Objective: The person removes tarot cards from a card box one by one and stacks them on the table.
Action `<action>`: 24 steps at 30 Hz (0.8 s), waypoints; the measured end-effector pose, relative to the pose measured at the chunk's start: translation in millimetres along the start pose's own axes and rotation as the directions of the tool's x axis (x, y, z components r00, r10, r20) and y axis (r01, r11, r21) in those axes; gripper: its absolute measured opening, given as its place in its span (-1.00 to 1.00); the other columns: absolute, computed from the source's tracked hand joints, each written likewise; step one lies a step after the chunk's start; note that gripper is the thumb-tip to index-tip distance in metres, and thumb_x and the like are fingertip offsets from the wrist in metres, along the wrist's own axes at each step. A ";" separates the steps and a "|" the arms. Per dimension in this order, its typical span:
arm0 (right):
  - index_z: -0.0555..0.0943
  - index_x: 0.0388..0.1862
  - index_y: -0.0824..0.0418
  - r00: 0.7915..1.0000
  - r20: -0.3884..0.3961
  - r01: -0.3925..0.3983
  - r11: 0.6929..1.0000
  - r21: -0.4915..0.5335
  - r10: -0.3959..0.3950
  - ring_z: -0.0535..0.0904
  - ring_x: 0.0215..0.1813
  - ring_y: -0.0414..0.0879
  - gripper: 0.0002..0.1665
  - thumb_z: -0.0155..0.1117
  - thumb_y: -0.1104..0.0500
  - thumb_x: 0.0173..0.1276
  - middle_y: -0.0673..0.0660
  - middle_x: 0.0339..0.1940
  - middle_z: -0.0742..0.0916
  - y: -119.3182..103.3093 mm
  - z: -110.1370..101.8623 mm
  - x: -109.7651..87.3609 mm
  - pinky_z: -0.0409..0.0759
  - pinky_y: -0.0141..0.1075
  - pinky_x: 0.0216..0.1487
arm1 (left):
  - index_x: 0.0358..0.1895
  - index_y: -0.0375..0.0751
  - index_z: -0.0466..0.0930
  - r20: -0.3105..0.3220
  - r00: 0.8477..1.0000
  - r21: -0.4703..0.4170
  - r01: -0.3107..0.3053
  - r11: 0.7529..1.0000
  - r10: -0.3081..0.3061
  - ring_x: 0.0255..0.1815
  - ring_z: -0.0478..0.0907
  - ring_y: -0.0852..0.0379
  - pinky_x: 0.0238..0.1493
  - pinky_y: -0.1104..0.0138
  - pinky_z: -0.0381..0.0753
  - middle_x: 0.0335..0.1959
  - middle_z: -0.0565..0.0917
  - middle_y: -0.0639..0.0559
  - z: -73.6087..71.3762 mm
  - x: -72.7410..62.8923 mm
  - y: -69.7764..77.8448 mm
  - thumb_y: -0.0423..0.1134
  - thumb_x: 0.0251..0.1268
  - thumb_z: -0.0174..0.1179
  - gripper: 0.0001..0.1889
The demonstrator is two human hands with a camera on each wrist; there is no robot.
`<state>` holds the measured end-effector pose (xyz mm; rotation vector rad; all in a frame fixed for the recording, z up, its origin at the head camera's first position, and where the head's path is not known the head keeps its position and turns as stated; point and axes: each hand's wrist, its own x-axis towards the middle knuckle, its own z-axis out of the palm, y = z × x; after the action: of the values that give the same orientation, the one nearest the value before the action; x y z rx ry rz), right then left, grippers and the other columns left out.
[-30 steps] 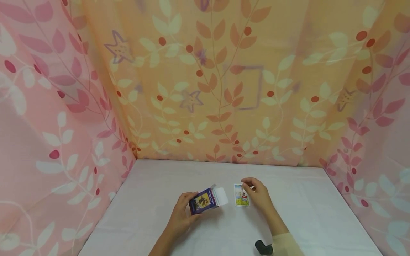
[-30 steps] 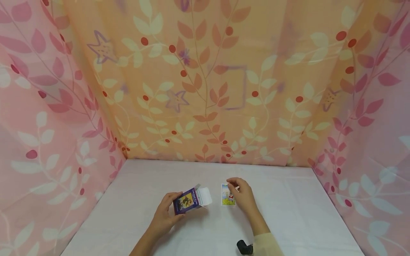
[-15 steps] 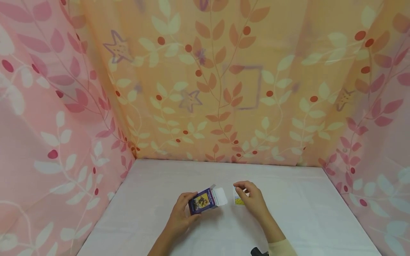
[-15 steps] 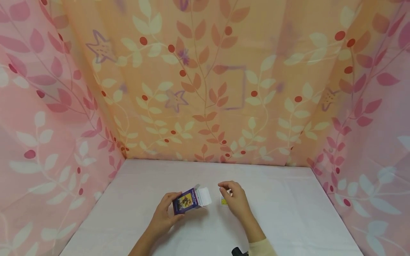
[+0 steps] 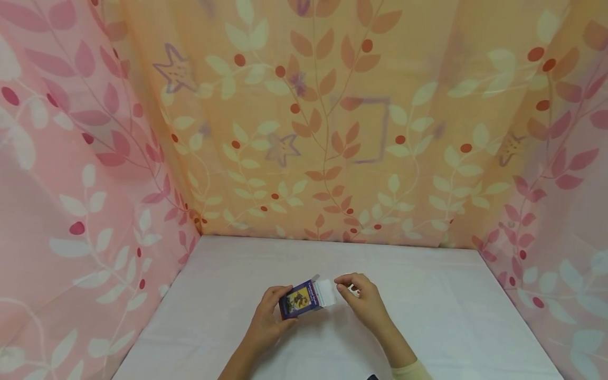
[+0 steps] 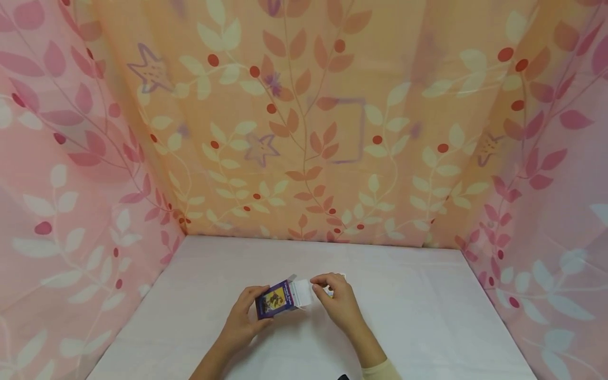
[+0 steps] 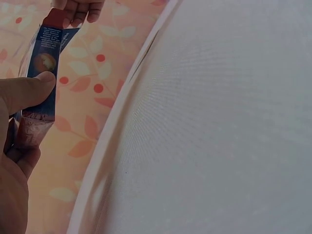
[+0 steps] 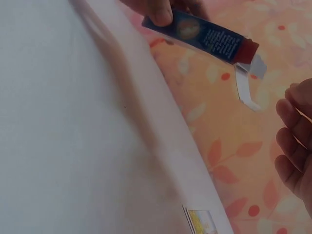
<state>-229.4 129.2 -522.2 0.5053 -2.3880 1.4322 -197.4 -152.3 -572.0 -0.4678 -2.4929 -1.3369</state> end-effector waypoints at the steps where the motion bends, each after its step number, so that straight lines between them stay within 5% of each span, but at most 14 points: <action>1: 0.75 -0.14 -0.07 1.000 0.006 0.010 1.000 -0.005 -0.010 0.58 -0.12 -0.24 -0.87 0.44 0.15 0.37 -0.20 -0.23 0.72 -0.5 1.4 -0.5 0.67 -0.21 -0.13 | 0.41 0.00 0.48 0.001 1.000 -0.005 0.002 1.000 -0.002 0.35 0.45 0.13 0.47 -0.04 0.44 0.26 0.47 0.25 0.1 -0.1 -0.4 -0.34 -0.14 0.66 -0.10; 12: 0.75 -0.16 -0.10 0.997 0.073 0.001 1.000 -0.015 0.000 0.57 -0.17 -0.25 -0.83 0.48 0.15 0.32 -0.29 -0.29 0.69 -9.0 10.7 -4.1 0.61 -0.30 -0.12 | 0.41 -0.02 0.49 0.008 1.000 -0.035 0.029 0.999 -0.028 0.35 0.42 0.19 0.51 0.00 0.39 0.24 0.44 0.33 1.6 0.3 -0.8 -0.34 -0.12 0.65 -0.12; 24: 0.74 -0.17 -0.14 0.988 0.146 -0.034 0.996 -0.087 0.047 0.53 -0.19 -0.29 -0.87 0.47 0.11 0.35 -0.34 -0.33 0.68 -7.8 19.7 -7.8 0.62 -0.29 -0.16 | 0.41 0.11 0.47 0.000 1.000 0.005 -0.012 1.000 0.012 0.33 0.46 0.14 0.45 0.02 0.48 0.25 0.47 0.25 2.4 -0.3 -0.9 -0.31 -0.13 0.66 -0.09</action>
<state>-220.6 109.3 -528.4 0.5632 -2.5766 1.3469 -197.7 -150.8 -574.1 -0.4807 -2.4894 -1.3257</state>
